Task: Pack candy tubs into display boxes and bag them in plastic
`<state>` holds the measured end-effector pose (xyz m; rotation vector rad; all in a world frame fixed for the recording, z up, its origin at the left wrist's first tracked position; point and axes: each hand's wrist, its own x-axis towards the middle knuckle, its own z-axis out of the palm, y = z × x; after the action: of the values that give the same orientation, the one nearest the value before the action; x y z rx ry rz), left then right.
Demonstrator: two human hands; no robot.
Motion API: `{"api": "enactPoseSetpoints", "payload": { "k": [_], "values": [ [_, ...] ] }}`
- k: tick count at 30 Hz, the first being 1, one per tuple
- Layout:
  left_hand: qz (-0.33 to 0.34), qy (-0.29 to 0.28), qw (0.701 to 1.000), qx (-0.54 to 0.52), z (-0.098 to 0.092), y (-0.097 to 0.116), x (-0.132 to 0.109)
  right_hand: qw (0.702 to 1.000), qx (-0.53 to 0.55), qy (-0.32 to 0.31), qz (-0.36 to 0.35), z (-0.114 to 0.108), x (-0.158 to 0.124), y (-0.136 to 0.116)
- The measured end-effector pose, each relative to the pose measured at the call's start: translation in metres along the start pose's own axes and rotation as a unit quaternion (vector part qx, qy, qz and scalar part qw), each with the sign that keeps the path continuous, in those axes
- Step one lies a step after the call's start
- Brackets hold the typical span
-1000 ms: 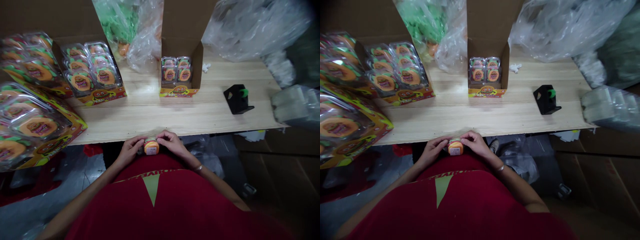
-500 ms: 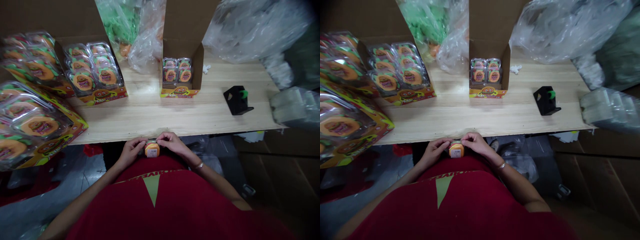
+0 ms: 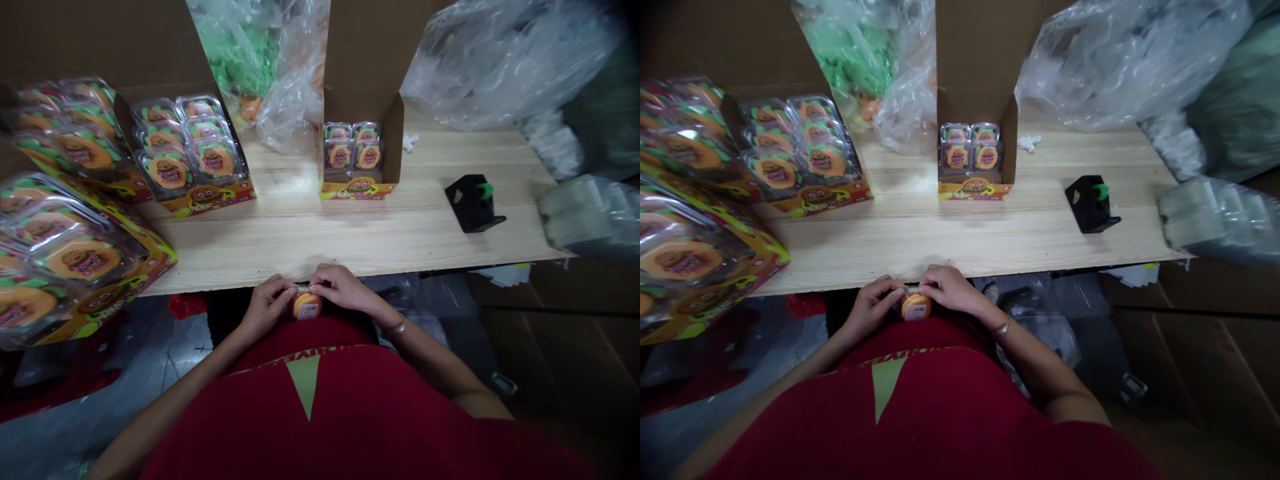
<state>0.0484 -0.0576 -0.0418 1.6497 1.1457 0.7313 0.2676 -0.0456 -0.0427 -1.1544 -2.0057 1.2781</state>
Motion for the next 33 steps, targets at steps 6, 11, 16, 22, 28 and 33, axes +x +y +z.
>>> {"api": "enactPoseSetpoints", "payload": {
  "k": [6,11,16,22,28,33],
  "values": [
    [0.036,-0.093,0.995,0.032,-0.023,0.026,0.028,0.999,0.000,0.043,-0.024,0.009,0.000,-0.012],
    [-0.060,-0.072,0.995,-0.039,-0.022,0.023,0.022,0.973,0.165,0.146,0.073,0.036,-0.020,-0.001],
    [-0.068,-0.067,0.994,-0.043,-0.005,0.018,0.014,0.971,0.195,0.117,0.070,0.031,-0.021,0.002],
    [-0.189,-0.022,0.970,-0.149,-0.006,0.014,-0.003,0.973,0.202,0.048,0.101,0.006,-0.020,0.001],
    [-0.197,-0.018,0.967,-0.160,-0.005,0.015,-0.012,0.993,0.059,-0.094,-0.032,-0.020,-0.002,-0.009],
    [-0.193,-0.024,0.971,-0.137,-0.002,0.021,-0.017,0.990,0.016,-0.140,-0.028,-0.022,-0.001,-0.015]
  ]
}}
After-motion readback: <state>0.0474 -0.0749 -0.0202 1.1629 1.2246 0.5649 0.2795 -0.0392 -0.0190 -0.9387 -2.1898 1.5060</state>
